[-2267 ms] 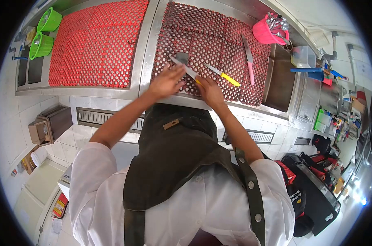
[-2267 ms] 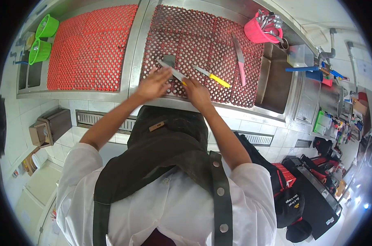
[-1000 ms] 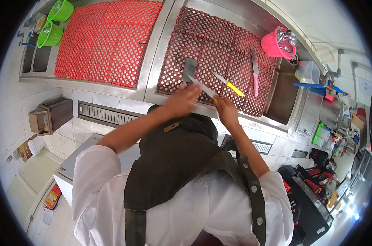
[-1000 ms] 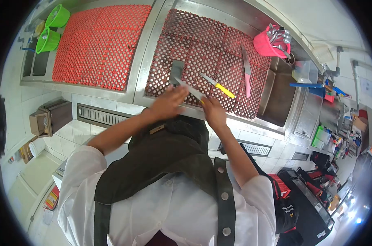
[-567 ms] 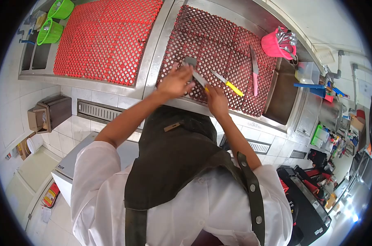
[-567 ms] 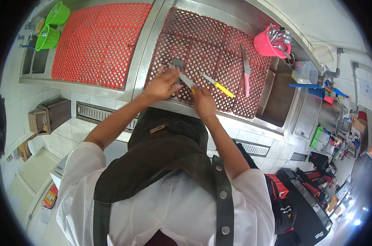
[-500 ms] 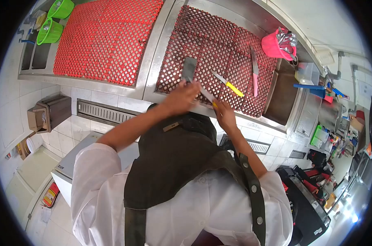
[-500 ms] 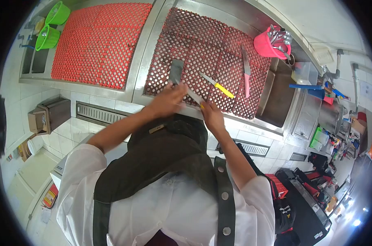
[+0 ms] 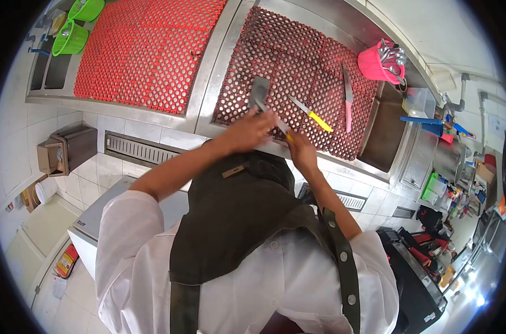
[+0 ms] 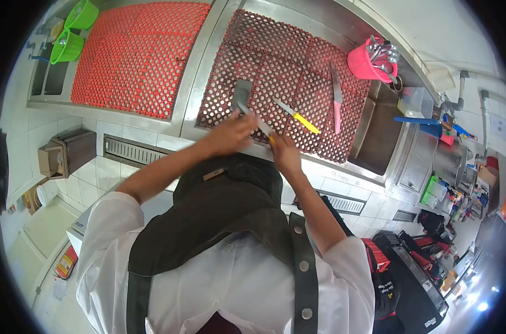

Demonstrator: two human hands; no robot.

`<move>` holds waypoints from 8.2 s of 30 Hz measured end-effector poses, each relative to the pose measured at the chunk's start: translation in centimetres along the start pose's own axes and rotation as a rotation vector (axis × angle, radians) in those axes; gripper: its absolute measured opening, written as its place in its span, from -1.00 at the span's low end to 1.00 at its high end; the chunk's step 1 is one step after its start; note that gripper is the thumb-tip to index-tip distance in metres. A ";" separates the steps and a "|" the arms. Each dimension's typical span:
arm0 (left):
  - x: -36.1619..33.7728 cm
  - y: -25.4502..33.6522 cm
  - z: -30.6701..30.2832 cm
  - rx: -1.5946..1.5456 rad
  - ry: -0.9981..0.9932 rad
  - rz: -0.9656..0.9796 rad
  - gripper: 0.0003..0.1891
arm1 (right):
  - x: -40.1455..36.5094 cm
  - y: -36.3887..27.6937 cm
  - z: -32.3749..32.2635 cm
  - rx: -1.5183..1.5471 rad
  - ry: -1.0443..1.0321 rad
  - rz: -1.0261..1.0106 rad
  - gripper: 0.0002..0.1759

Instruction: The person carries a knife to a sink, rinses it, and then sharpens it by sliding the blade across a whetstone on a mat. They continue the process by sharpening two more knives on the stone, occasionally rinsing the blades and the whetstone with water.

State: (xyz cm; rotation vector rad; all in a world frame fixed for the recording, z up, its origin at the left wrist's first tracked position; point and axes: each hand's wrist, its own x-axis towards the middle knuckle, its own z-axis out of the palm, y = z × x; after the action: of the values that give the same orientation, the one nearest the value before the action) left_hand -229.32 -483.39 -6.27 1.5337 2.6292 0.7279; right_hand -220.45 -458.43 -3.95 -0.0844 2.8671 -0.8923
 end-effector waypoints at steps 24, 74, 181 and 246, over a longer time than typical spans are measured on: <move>1.1 -4.9 -1.7 -0.141 -0.013 -0.217 -0.30 | 6.4 -4.6 2.0 -0.019 0.169 0.005 -0.68; 2.4 -9.7 -4.0 -0.151 0.078 -0.250 -0.46 | 10.0 -4.5 2.9 0.080 0.198 -0.062 -0.69; 8.8 -15.0 -3.9 0.185 0.103 -0.301 -0.36 | 18.4 -1.6 2.5 -0.061 0.040 -0.131 -0.72; 7.9 -10.0 -6.0 0.221 0.002 -0.350 -0.33 | 12.2 -4.8 0.8 0.007 -0.021 0.006 -0.79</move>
State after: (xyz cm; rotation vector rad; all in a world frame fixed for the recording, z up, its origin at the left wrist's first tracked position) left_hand -243.04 -483.24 -3.16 1.0551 2.9461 0.4269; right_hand -232.36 -463.97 -3.33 -0.0839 2.8435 -0.8948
